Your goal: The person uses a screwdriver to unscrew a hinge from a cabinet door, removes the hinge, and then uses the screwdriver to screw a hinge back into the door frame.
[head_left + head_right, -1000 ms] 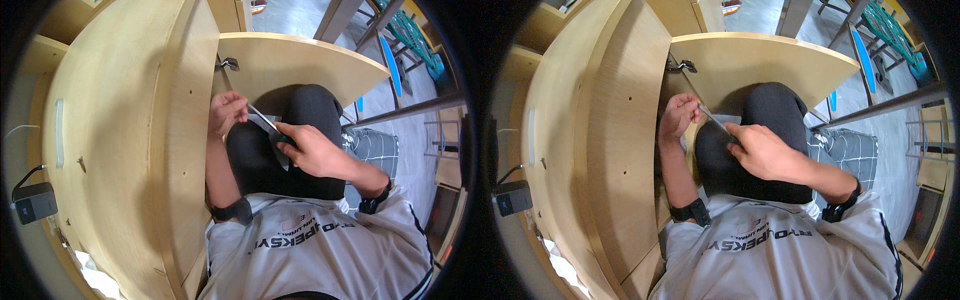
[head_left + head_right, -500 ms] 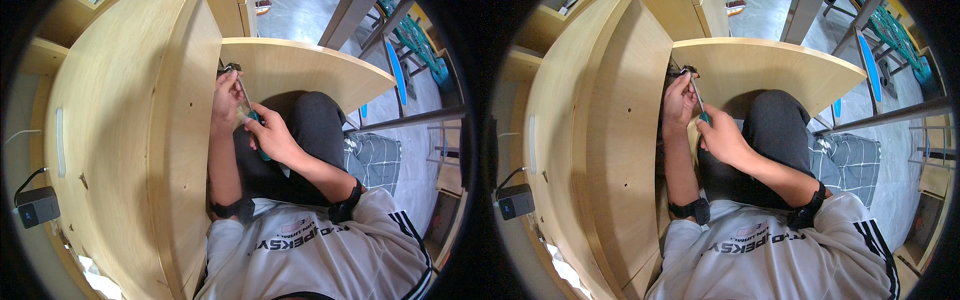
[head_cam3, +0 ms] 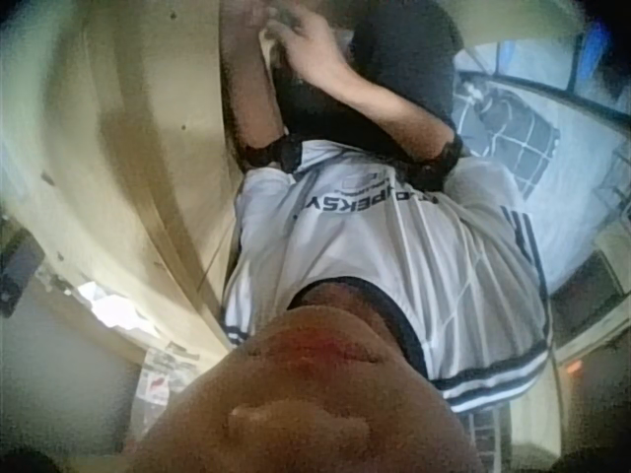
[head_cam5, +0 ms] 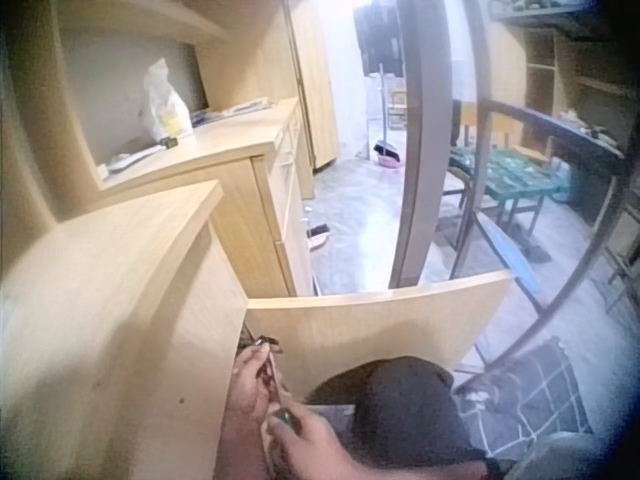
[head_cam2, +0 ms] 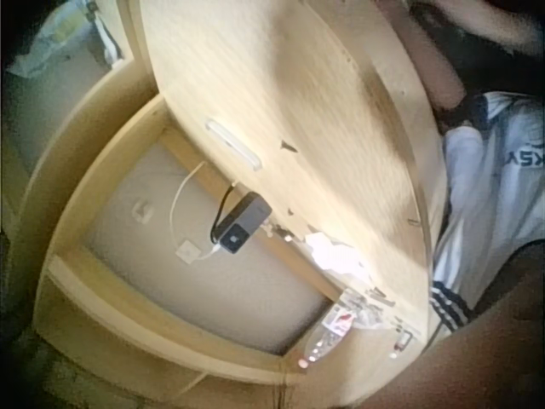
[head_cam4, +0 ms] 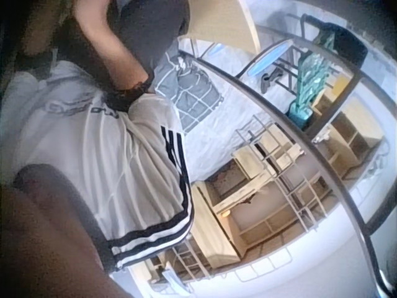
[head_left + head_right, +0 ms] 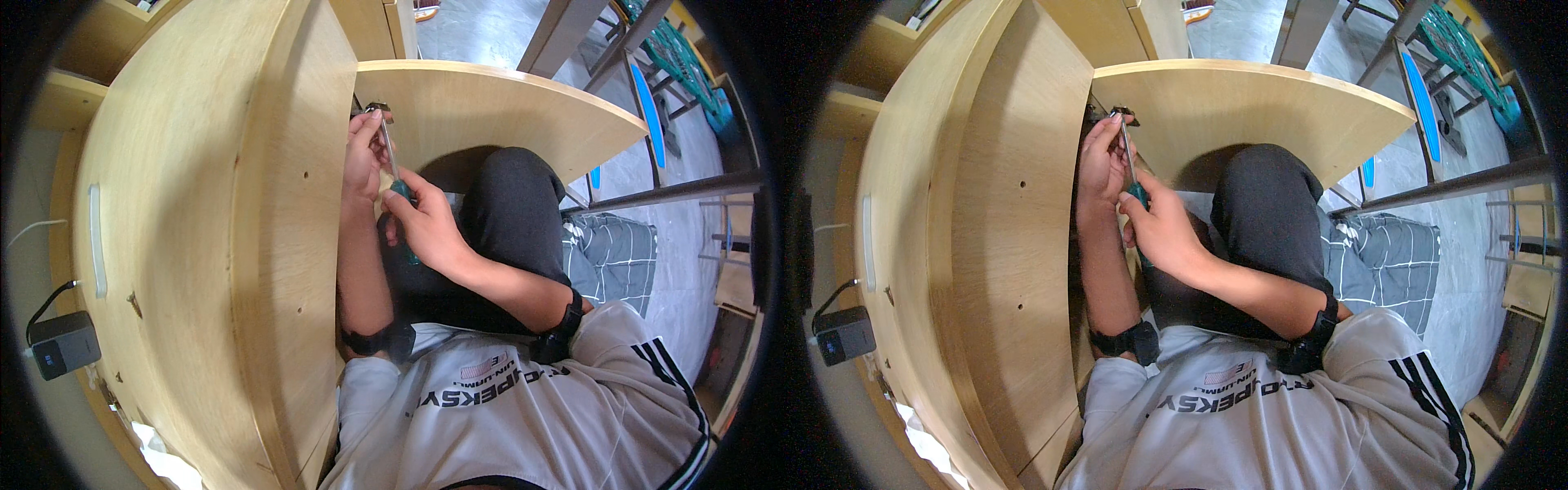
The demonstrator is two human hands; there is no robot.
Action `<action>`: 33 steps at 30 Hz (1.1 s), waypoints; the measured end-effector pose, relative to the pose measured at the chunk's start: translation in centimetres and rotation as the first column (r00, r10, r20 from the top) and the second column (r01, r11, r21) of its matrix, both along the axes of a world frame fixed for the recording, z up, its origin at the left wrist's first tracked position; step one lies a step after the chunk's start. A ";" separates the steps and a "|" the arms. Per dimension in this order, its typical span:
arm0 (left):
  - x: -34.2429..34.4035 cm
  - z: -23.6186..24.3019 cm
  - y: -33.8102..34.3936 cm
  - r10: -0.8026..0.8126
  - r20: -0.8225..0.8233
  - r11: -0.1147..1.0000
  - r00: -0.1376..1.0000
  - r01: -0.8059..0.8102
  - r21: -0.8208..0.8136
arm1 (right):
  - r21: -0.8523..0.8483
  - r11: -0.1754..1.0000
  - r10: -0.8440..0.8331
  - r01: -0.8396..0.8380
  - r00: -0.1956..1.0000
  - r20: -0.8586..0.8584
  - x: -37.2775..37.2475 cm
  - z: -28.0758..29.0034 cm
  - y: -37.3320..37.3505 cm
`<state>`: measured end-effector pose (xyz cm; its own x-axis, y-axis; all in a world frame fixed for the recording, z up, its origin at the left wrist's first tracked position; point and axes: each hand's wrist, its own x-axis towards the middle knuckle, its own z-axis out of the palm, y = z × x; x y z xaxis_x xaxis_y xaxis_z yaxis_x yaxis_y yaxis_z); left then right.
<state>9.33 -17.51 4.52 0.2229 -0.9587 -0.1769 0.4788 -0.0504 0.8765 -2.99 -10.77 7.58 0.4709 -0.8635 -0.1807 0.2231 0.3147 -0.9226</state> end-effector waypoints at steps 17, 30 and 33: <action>2.7 0.9 -0.6 -0.226 0.218 0.973 0.949 0.211 0.092 | 0.053 0.964 -0.267 0.262 0.955 0.133 6.3 -1.9 1.8; -0.2 -0.2 10.9 0.331 0.285 0.940 0.899 -0.339 -0.023 | 0.236 0.960 -0.234 0.154 0.902 0.364 5.5 -1.2 0.7; -1.4 1.1 14.1 0.418 0.148 0.861 0.896 -0.443 0.251 | 0.259 0.963 -0.173 0.077 0.913 0.370 4.8 -0.9 0.5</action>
<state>7.89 -3.46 5.58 0.6282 -0.6808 -0.3767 0.4315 -0.0981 0.8968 1.81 -10.30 6.69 0.4357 -0.8750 -0.2111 0.5978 0.4566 -0.6589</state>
